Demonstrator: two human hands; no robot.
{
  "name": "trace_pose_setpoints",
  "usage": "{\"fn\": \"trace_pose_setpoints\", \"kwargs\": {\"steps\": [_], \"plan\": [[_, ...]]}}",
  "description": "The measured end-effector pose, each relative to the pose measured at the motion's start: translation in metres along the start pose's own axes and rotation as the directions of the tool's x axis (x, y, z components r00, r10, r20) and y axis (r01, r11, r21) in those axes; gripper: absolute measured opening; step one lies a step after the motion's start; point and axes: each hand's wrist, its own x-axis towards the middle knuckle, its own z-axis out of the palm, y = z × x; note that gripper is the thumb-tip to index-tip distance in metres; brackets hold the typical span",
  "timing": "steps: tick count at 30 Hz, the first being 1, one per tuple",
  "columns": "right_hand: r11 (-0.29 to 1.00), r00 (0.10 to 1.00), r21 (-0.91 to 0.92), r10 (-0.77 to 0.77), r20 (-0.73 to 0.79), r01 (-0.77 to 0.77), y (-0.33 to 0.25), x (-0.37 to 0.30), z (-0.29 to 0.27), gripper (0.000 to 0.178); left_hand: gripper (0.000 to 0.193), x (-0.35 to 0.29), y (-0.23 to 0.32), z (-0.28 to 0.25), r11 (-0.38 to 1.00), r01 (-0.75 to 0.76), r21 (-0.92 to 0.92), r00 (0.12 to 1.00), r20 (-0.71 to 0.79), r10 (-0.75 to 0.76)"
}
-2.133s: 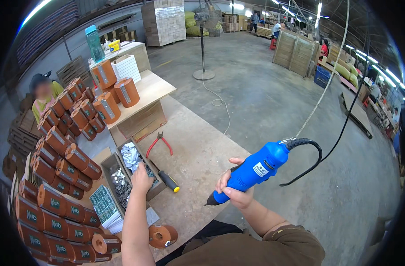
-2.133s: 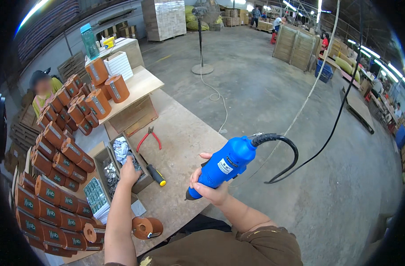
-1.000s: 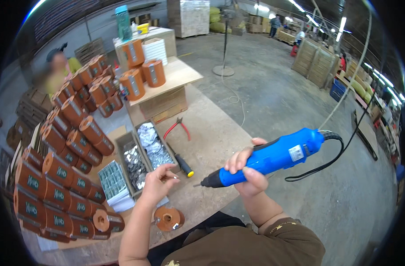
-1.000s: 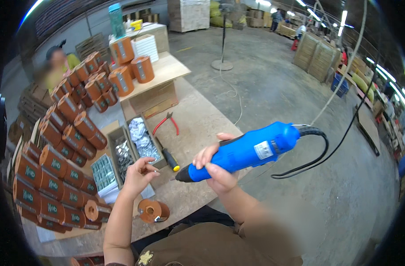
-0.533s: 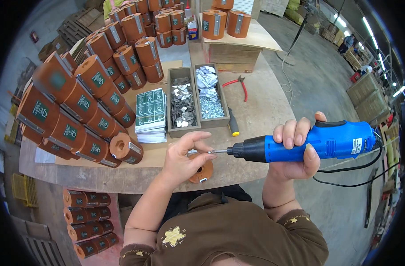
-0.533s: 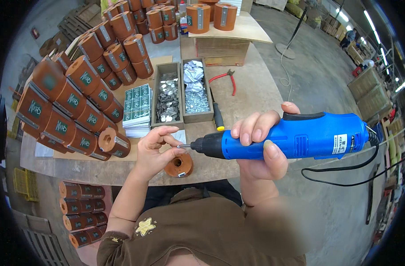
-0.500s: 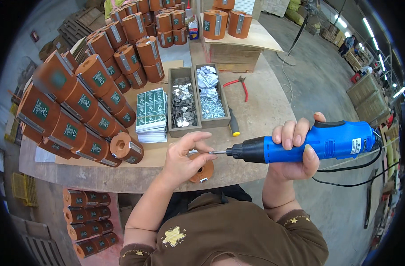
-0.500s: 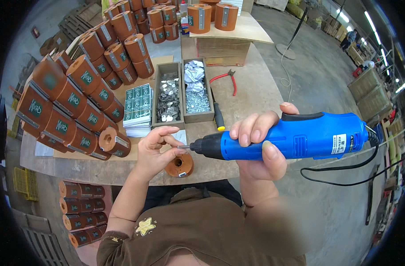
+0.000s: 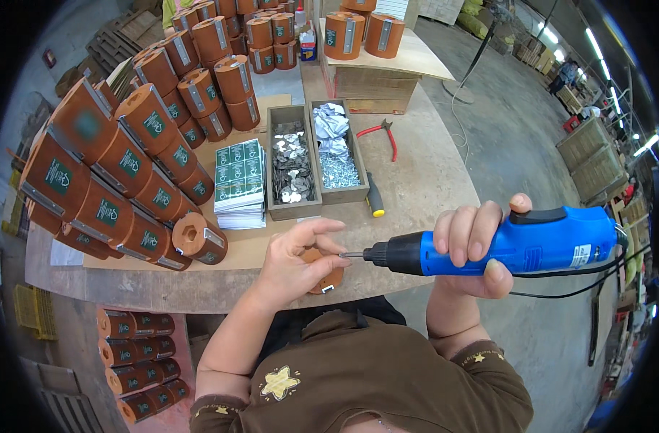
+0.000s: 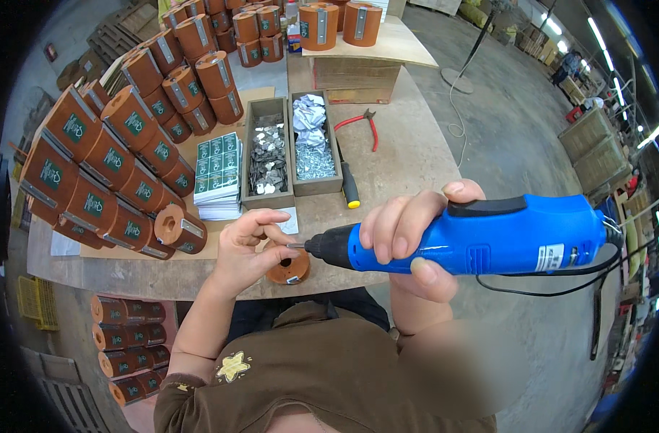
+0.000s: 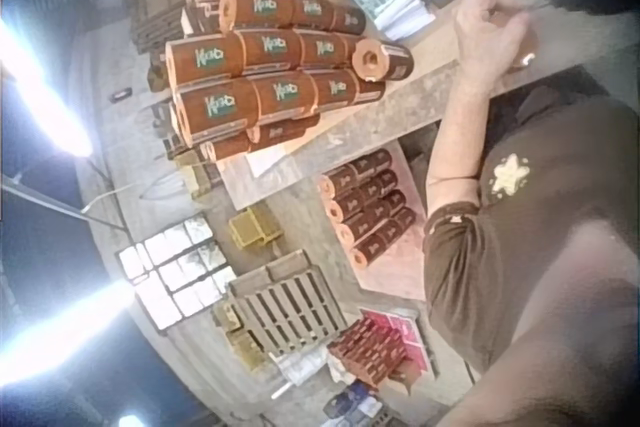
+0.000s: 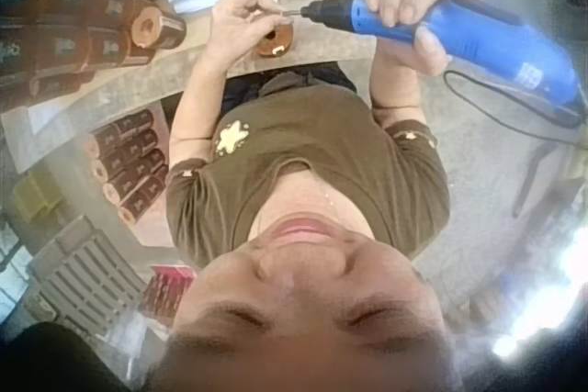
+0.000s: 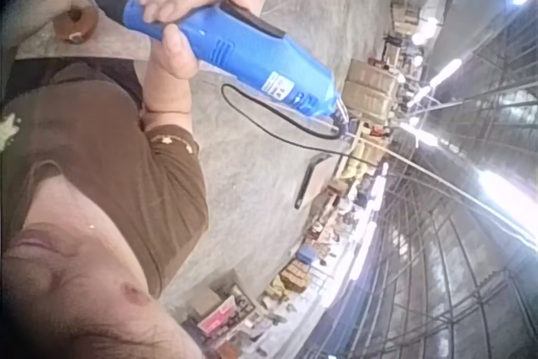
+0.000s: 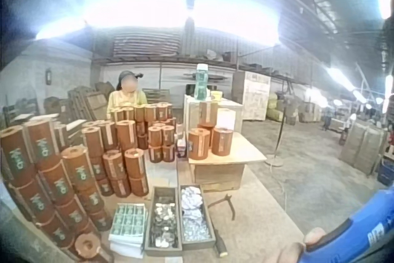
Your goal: Assembling hardware components onto cylindrical wooden or bamboo furniture parts using an electric screwdriver.
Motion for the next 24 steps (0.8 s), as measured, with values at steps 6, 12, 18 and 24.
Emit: {"fn": "trace_pose_setpoints", "kwargs": {"steps": [6,12,18,24], "plan": [[1.000,0.972,0.022,-0.027,0.234,0.022,-0.003,0.007,0.001,0.058,0.039,-0.006,0.001,0.003,0.995,0.037,-0.091,0.999,0.029,-0.034],[0.999,0.892,0.015,0.040,0.451,-0.052,-0.006,0.010,0.005,0.047,0.033,-0.016,-0.002,0.011,0.985,0.151,-0.078,0.981,0.133,-0.139],[0.994,0.904,-0.027,0.103,0.416,-0.101,0.001,0.001,0.008,0.045,0.025,-0.014,-0.019,0.018,0.996,-0.092,0.010,0.996,-0.017,0.092],[0.988,0.941,-0.122,0.129,0.313,-0.095,0.009,-0.005,0.010,0.045,0.028,-0.002,-0.017,0.012,0.917,-0.267,0.297,0.964,0.067,0.259]]}}
